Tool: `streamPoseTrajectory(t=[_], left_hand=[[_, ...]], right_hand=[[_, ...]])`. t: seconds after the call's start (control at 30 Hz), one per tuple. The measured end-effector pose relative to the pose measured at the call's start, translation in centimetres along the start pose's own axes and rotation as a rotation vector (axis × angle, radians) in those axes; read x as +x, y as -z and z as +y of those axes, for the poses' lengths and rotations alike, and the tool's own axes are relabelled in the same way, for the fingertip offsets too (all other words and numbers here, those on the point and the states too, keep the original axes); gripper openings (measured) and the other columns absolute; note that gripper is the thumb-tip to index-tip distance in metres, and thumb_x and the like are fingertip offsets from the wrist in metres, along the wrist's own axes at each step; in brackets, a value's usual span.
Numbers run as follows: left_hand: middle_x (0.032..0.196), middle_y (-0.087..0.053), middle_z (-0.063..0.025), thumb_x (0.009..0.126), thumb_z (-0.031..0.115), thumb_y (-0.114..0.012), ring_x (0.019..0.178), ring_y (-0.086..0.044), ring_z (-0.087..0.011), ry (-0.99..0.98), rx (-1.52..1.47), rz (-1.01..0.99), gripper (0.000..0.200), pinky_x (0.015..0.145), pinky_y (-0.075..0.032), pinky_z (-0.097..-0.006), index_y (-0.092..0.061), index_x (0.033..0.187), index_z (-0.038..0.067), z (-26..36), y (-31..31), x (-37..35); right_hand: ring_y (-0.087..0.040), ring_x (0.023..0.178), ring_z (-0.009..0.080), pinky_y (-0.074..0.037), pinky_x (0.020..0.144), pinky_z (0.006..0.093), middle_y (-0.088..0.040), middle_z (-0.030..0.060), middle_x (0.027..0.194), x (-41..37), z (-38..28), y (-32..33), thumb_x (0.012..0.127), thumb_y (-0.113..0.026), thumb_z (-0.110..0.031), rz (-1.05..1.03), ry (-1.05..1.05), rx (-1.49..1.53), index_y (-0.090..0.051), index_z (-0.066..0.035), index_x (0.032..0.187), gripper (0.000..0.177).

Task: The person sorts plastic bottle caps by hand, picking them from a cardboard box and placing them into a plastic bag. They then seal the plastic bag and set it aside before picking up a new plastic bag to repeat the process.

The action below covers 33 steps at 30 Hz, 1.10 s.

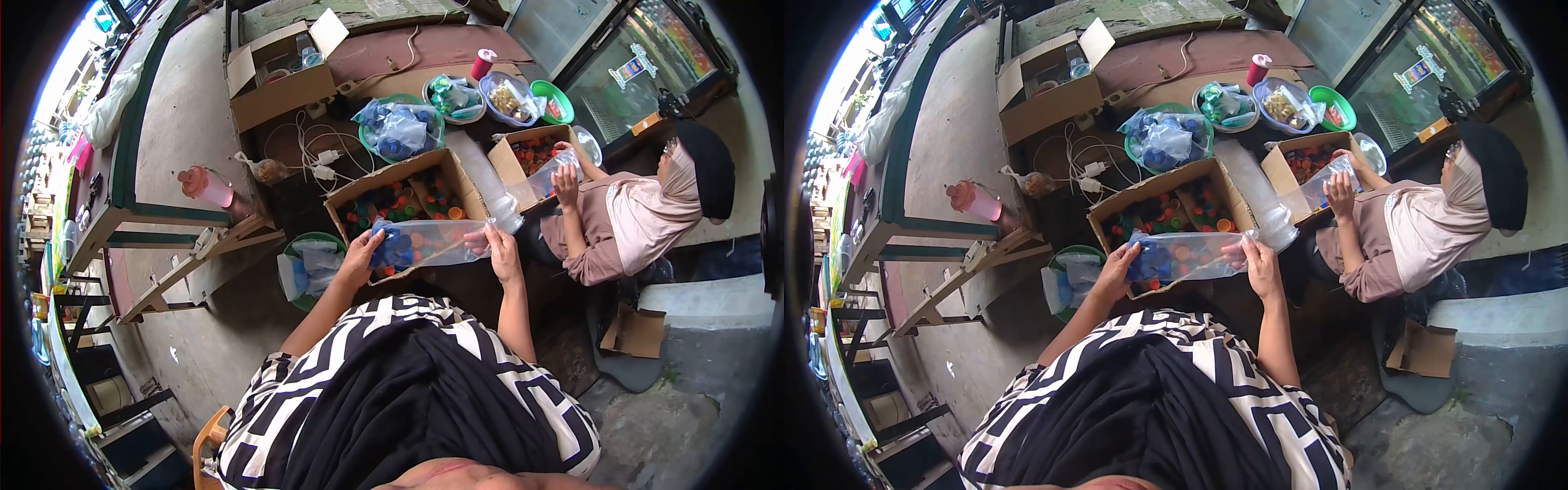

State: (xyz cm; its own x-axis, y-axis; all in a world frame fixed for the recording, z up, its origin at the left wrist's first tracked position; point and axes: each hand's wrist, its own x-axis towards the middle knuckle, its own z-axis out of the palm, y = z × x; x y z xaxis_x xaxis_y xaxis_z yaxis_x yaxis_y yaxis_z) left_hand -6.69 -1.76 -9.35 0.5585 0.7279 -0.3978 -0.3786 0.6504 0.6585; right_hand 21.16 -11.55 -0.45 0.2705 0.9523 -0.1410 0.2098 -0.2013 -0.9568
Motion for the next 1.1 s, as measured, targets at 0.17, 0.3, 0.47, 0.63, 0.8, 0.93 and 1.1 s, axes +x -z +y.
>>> streamPoseTrajectory(t=[0.17,0.3,0.47,0.63,0.8,0.93,1.1], left_hand=[[0.098,-0.065,-0.0022,0.095,0.025,-0.058,0.086,-0.064,-0.012,-0.023,-0.085,-0.024,0.025,0.078,-0.055,-0.0308,-0.058,0.11,0.006,-0.5,0.9,-0.4],[0.099,-0.064,-0.0031,0.091,0.019,-0.064,0.089,-0.064,-0.0131,-0.036,-0.056,-0.075,0.032,0.079,-0.052,-0.0297,-0.055,0.117,0.004,0.6,-0.3,-2.0],[0.115,-0.059,-0.0099,0.087,0.014,-0.068,0.1,-0.063,-0.0208,-0.056,0.076,-0.119,0.047,0.089,-0.054,-0.0401,-0.047,0.126,-0.001,-0.6,1.5,-1.4],[0.118,-0.058,-0.0096,0.087,0.013,-0.067,0.102,-0.062,-0.0216,-0.039,-0.014,-0.119,0.048,0.09,-0.053,-0.0409,-0.045,0.129,0.003,0.3,0.7,-2.9],[0.118,-0.059,-0.0073,0.087,0.007,-0.065,0.104,-0.062,-0.0191,-0.05,-0.127,-0.078,0.051,0.084,-0.054,-0.0322,-0.043,0.132,0.01,1.2,0.3,-4.1],[0.115,-0.06,-0.0064,0.085,0.004,-0.067,0.104,-0.061,-0.0184,-0.118,-0.06,-0.064,0.053,0.084,-0.053,-0.0306,-0.042,0.132,0.009,1.1,0.4,-3.7],[0.113,-0.058,-0.0044,0.081,-0.001,-0.069,0.104,-0.059,-0.0153,-0.148,-0.039,-0.039,0.06,0.09,-0.049,-0.0302,-0.04,0.133,0.008,1.6,-0.5,-3.0]], right_hand=[[-0.069,0.079,0.022,-0.056,0.065,0.0275,-0.068,0.0178,0.099,-0.6,-0.9,-0.6,0.103,-0.031,-0.036,-0.069,-0.051,0.227,-0.056,0.006,0.113,0.05],[-0.07,0.076,0.0229,-0.056,0.062,0.0287,-0.067,0.0188,0.1,-0.5,-1.3,-0.7,0.103,-0.03,-0.037,-0.123,-0.084,0.256,-0.049,0.008,0.121,0.052],[-0.069,0.071,0.0205,-0.053,0.055,0.0257,-0.067,0.0165,0.094,0.0,-1.8,-1.1,0.101,-0.038,-0.037,-0.17,-0.111,0.139,-0.045,0.005,0.126,0.05],[-0.068,0.071,0.0183,-0.05,0.056,0.0238,-0.066,0.0132,0.096,0.5,-2.0,-2.1,0.097,-0.051,-0.021,-0.211,-0.027,0.101,-0.042,0.001,0.133,0.043],[-0.068,0.075,0.0157,-0.049,0.06,0.0235,-0.066,0.0096,0.099,1.2,-2.2,-2.7,0.093,-0.057,-0.01,-0.268,-0.011,0.073,-0.041,-0.001,0.136,0.047],[-0.066,0.08,0.014,-0.048,0.064,0.0241,-0.066,0.0076,0.1,2.2,-2.0,-2.8,0.091,-0.058,-0.006,-0.315,0.017,0.018,-0.043,-0.002,0.135,0.046],[-0.066,0.082,0.0168,-0.054,0.073,0.0277,-0.064,0.0092,0.101,3.2,-2.5,-2.8,0.09,-0.054,0.001,-0.349,-0.082,0.059,-0.052,-0.001,0.126,0.036]])
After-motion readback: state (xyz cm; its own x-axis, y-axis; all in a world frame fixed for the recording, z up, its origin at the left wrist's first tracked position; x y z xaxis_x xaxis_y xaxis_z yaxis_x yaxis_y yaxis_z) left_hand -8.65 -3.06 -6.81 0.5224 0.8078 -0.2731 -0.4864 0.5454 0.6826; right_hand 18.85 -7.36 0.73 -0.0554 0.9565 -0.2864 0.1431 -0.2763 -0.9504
